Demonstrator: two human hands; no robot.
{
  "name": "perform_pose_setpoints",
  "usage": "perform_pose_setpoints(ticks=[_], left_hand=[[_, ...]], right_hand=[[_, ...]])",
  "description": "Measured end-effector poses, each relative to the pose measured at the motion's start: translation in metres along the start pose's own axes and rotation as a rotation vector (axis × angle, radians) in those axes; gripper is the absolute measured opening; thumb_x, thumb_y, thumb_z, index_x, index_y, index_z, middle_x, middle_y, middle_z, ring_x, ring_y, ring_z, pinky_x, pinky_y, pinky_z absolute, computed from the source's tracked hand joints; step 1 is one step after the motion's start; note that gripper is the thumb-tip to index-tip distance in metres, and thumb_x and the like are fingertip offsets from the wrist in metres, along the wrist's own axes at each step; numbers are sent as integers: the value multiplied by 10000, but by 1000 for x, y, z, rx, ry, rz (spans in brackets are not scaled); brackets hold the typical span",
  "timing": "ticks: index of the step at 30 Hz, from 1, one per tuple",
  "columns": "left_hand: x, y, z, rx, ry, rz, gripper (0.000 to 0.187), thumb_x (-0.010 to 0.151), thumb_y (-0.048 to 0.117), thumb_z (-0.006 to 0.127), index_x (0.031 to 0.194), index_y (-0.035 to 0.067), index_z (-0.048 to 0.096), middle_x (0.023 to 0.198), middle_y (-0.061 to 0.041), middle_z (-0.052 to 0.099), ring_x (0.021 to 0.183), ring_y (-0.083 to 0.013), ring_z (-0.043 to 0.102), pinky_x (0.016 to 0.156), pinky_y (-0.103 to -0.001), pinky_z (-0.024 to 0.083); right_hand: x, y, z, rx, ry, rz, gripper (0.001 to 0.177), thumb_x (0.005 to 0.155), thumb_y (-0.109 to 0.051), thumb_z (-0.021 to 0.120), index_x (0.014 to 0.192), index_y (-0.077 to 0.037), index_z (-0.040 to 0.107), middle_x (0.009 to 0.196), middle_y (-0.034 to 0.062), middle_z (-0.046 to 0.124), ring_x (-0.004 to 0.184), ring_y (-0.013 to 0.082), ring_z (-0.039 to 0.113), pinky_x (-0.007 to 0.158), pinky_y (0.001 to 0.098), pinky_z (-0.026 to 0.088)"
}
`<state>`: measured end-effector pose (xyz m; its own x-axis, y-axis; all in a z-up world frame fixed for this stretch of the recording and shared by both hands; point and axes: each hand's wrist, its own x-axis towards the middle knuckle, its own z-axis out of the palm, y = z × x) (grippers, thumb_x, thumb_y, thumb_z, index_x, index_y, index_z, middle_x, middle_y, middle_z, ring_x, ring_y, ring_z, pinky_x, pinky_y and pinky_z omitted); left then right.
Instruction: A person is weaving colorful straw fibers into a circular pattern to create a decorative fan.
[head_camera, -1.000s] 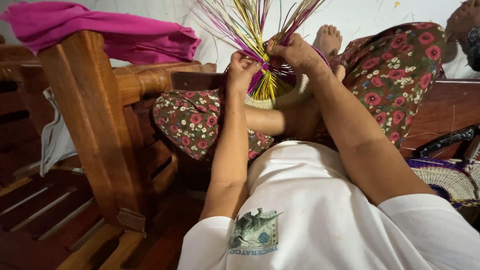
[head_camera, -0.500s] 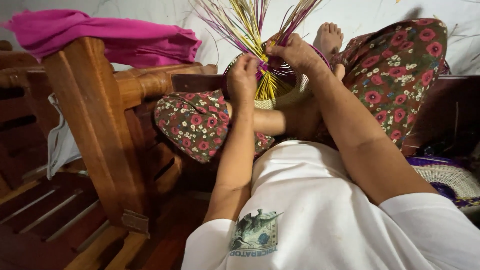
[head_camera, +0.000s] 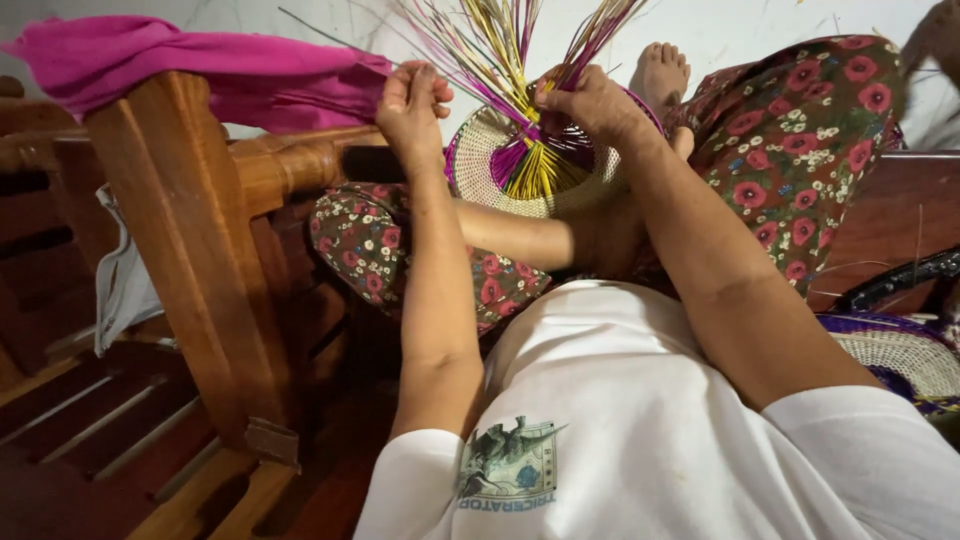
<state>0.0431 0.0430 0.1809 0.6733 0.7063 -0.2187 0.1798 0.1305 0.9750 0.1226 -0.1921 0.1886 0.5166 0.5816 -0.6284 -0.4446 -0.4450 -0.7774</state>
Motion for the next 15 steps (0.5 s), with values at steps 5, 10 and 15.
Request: perform_pose_setpoints(ticks=[5,10,15], left_hand=[[-9,14,2,42,-163,-104,64,983,88,654,1043,82,630,814,-67,713,646,-138,666,524,-215,542],[-39,17,17,859,-459,-495,91,990,266,599,1046,203,633,842,44,641,783,-130,610,757,-325,517],[-51,-26,23,456,-464,-523,143,960,179,645,1064,84,666,1111,-69,748,1031,-223,684,946,-390,507]], right_hand=[[-1,0,-2,9,-4,48,248,1035,-360,629,971,-134,710,888,19,757,805,150,718,938,385,502],[-1,0,-2,-44,0,29,302,1037,-388,625,939,-123,734,867,21,765,769,151,714,926,393,485],[-4,-2,-2,53,-38,-81,149,1041,-283,638,998,-152,696,862,11,733,778,138,715,848,290,588]])
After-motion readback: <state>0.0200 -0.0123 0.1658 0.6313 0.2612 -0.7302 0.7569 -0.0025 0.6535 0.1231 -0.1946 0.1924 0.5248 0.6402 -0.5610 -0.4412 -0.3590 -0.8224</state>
